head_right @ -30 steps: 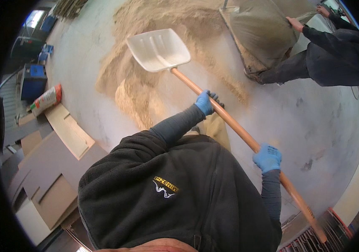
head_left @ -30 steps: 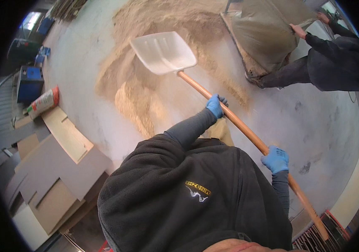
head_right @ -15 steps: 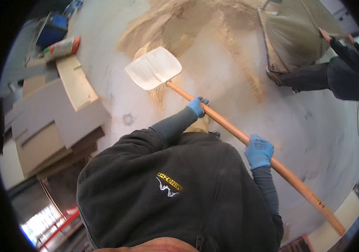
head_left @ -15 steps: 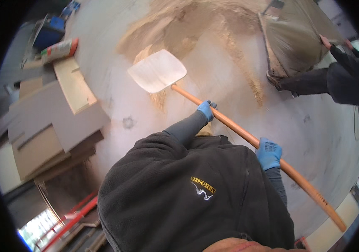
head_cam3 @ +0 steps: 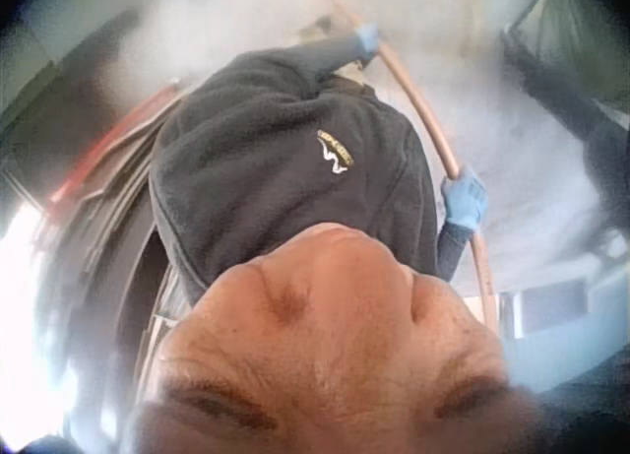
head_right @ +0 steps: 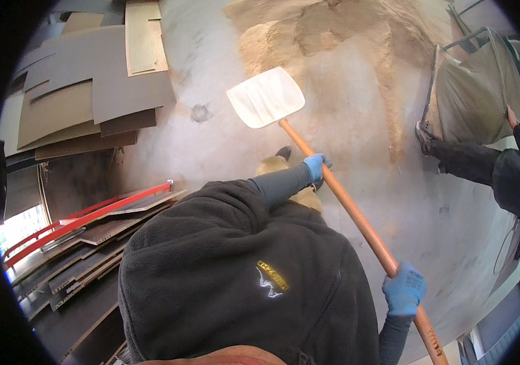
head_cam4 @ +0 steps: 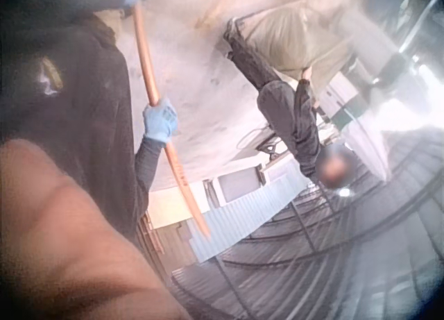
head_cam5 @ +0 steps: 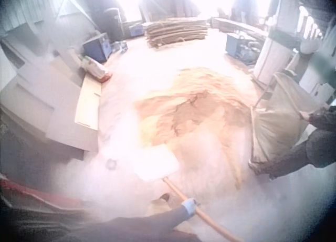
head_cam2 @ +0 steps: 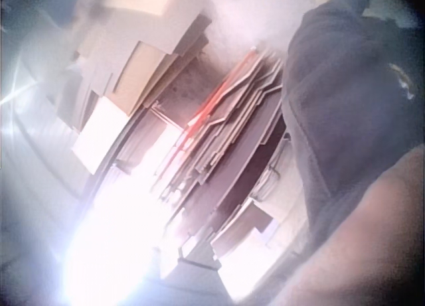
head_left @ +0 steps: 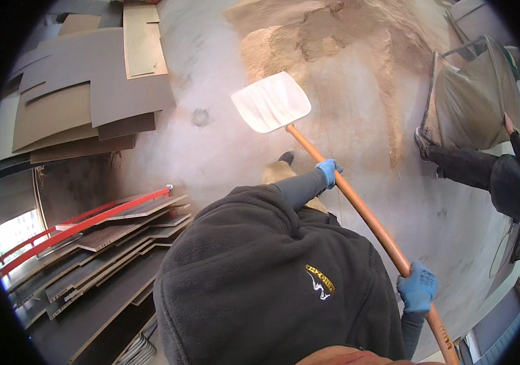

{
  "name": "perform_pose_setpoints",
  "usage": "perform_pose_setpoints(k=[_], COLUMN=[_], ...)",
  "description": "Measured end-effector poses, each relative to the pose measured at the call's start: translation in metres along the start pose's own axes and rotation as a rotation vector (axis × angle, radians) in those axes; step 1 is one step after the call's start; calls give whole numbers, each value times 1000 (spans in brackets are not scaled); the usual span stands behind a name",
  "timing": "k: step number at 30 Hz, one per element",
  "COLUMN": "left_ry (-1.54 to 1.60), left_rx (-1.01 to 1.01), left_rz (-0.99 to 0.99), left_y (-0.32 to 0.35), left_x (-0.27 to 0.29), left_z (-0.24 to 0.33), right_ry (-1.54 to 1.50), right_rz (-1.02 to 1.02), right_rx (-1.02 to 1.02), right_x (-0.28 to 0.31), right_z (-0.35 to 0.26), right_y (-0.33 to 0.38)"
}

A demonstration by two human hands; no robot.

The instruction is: The person sweeps sawdust on a concrete floor using a broom and then shovels it into a large fabric bag held open by another person. The person repeatedly scoops and deposits the sawdust into the bag until the pile is reduced.

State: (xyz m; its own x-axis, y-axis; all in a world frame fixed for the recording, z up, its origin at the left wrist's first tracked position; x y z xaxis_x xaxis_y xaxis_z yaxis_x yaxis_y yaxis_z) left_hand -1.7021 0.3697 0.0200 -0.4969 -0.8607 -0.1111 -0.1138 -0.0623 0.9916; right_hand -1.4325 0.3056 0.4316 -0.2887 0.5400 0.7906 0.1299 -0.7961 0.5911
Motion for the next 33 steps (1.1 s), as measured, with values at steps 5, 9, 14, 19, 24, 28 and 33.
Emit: perform_pose_setpoints(k=[5,9,14,19,24,28,33], left_ry=[-83,-62,-123,-80,-219,-69,-243], left_rx=[173,216,274,207,143,144,173], left_rz=[-27,10,-69,-124,-184,-100,-237], left_y=[1,10,44,83,95,100,111], left_x=[22,44,78,118,123,106,107], left_z=[10,36,112,223,328,392,480], right_ry=[59,112,166,196,160,113,15], right_rz=[94,136,146,158,223,247,291], right_rx=[44,103,103,76,112,85,100], right_x=[50,88,143,202,245,263,292], right_z=[-33,-87,-177,-295,-375,-408,-449], right_y=[20,20,10,-3,-34,-64,-101])
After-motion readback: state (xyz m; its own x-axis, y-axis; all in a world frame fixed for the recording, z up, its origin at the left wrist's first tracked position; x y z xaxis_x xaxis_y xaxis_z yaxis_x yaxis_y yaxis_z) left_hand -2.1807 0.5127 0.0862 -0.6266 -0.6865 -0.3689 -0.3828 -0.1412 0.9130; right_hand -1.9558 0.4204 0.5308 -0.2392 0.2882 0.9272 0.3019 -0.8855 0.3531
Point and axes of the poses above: each hand's wrist, its own y-axis away from the middle knuckle, its own x-axis out of the back of the hand, z = x × y, the point moved 2 cm from there along -y, towards the middle knuckle, and after that the axes turned 6 degrees about x, right-handed, at the moved point
